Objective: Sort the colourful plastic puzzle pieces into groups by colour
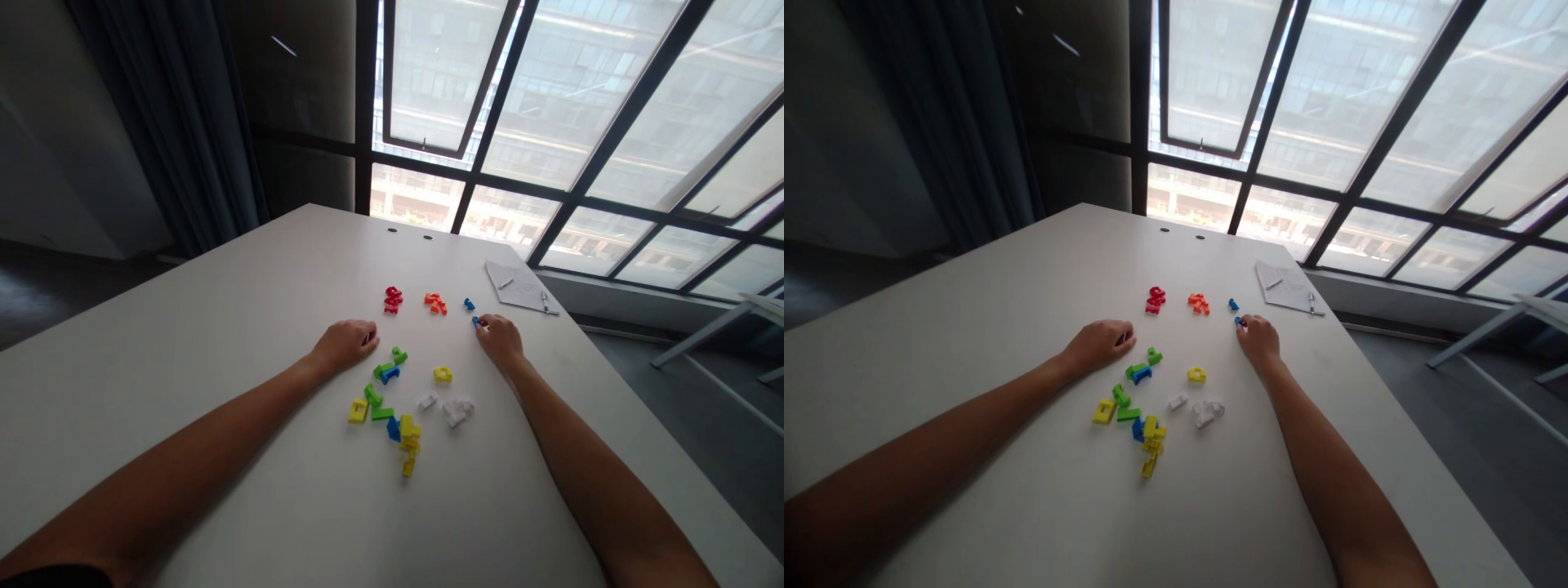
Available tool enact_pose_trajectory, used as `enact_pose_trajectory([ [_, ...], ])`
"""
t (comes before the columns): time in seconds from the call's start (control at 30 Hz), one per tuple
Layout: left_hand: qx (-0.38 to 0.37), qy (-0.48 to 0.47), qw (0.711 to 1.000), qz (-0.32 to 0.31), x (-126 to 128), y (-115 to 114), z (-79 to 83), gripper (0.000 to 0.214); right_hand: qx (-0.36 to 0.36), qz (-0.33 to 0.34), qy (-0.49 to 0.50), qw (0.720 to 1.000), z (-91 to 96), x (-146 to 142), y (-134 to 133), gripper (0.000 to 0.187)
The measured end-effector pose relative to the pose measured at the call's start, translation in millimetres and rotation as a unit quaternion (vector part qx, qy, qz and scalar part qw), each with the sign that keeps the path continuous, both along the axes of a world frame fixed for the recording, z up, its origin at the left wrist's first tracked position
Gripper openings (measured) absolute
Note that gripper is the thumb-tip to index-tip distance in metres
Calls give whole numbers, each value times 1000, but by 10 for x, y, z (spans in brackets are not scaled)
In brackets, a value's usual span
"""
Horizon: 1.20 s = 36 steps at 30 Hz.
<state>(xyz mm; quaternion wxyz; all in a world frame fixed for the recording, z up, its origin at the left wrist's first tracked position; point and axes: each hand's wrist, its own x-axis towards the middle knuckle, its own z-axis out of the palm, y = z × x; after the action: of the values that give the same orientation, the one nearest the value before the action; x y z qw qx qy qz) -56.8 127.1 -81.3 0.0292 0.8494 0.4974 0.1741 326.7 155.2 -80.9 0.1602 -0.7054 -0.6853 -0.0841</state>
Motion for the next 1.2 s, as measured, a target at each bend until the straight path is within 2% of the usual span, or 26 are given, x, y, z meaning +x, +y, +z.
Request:
enact_pose_trajectory([
  [0.13,-3,3,1000,4,8,-11,13,26,-19,-24,-46,998,-85,11,21,37],
  [0.3,-3,5,1000,9,10,-6,2,28,-33,-40,-68,996,-91,-24,33,43],
  [0.47,3,1,1000,6,2,-2,-4,27,-26,-28,-74,997,-8,-93,-18,47],
  [0.53,1,-2,1000,6,0,-2,0,27,-14,-8,-84,996,82,-179,-68,43],
  [0.63,-5,-3,1000,6,-2,0,4,27,3,51,-97,994,267,-434,-188,29],
  [0.73,-8,-2,1000,6,-5,1,2,27,13,151,-83,985,446,-809,-371,22],
  [0.83,-2,1,1000,5,-7,-2,-3,27,-22,314,-64,947,564,-1177,-598,16],
  [0.93,-1,3,1000,6,-7,-3,-8,28,-54,414,-58,907,611,-1427,-809,16],
  [1.03,1,1,1000,8,-4,0,-14,27,-64,442,-75,892,601,-1550,-946,18],
  [1.2,-5,-7,1000,10,1,1,-17,28,-89,427,-118,892,526,-1602,-1003,18],
])
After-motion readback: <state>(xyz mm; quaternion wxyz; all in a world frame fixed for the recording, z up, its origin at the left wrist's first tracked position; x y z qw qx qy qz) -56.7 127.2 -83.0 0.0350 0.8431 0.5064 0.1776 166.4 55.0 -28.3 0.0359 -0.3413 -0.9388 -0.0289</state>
